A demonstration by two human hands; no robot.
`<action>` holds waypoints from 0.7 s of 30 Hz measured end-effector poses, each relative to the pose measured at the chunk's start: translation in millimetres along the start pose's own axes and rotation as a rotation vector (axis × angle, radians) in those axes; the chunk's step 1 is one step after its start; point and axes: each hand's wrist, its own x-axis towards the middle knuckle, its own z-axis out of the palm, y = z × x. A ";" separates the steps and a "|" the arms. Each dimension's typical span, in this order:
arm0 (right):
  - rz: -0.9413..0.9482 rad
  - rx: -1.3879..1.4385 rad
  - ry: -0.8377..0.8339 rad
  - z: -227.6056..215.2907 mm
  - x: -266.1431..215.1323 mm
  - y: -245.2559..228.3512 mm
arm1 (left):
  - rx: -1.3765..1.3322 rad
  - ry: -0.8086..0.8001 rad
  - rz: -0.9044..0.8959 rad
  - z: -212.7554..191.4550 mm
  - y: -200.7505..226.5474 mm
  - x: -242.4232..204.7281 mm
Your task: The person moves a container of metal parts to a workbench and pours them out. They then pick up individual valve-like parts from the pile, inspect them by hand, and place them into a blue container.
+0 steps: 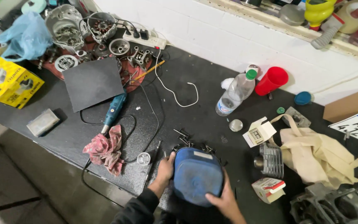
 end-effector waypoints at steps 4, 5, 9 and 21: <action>0.029 0.130 -0.020 -7.6 19.0 15.5 | 0.191 -0.062 0.062 9.2 -1.8 33.1; 0.006 0.089 -0.020 -9.1 22.9 18.2 | 0.231 -0.090 0.051 11.1 0.1 40.1; 0.016 0.025 -0.014 -9.2 31.1 10.6 | 0.301 -0.090 0.179 9.1 0.5 46.2; 0.135 0.092 0.073 18.3 -20.5 -22.9 | 0.227 -0.077 0.126 -25.4 -12.4 -72.9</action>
